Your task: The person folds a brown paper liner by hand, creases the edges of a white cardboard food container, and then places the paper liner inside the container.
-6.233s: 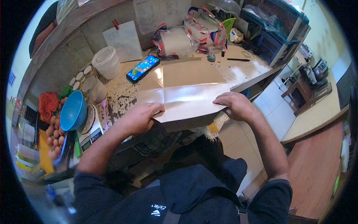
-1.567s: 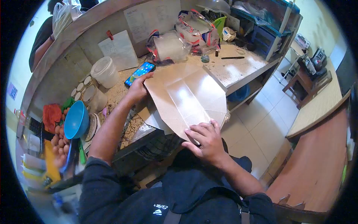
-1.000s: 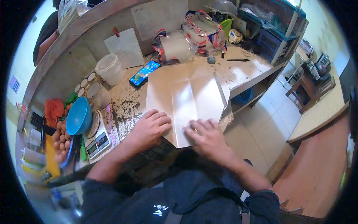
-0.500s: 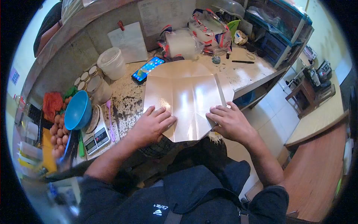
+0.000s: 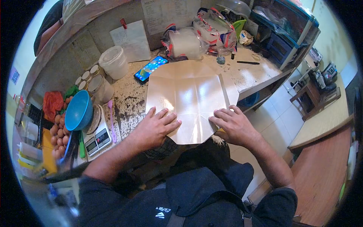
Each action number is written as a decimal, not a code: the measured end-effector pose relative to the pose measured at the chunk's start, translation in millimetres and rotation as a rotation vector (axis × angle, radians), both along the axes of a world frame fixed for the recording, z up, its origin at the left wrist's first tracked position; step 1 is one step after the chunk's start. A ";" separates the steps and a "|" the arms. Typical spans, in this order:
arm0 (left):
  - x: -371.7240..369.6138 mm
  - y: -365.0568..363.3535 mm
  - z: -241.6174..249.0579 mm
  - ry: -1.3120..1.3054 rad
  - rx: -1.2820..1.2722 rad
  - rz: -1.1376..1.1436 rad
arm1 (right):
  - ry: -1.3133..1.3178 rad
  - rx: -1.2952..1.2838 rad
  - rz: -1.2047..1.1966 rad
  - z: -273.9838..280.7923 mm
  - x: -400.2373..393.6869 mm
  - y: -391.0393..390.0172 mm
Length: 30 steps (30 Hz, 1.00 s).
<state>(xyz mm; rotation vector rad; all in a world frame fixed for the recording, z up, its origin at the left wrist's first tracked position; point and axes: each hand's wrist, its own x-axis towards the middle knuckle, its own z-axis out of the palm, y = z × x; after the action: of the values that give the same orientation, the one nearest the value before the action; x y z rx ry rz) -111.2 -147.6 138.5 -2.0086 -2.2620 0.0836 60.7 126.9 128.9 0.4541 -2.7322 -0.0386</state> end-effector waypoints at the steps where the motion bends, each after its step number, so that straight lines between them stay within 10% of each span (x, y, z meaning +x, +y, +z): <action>1: -1.0 0.6 3.7 -0.046 -0.019 0.003 | 0.027 -0.018 0.003 -2.9 -0.4 -0.6; 11: -19.3 -2.5 6.6 -0.490 0.029 0.025 | -0.240 -0.100 -0.084 11.9 -0.4 -3.1; 30: -29.3 23.6 6.2 -0.555 0.262 0.087 | -0.403 -0.329 -0.083 14.6 -53.8 36.0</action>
<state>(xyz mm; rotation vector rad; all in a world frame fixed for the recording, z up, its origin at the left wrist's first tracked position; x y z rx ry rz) -140.5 -124.0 144.7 -1.9643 -2.4853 -0.8149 6.8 162.8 143.5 0.2766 -3.0621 0.5273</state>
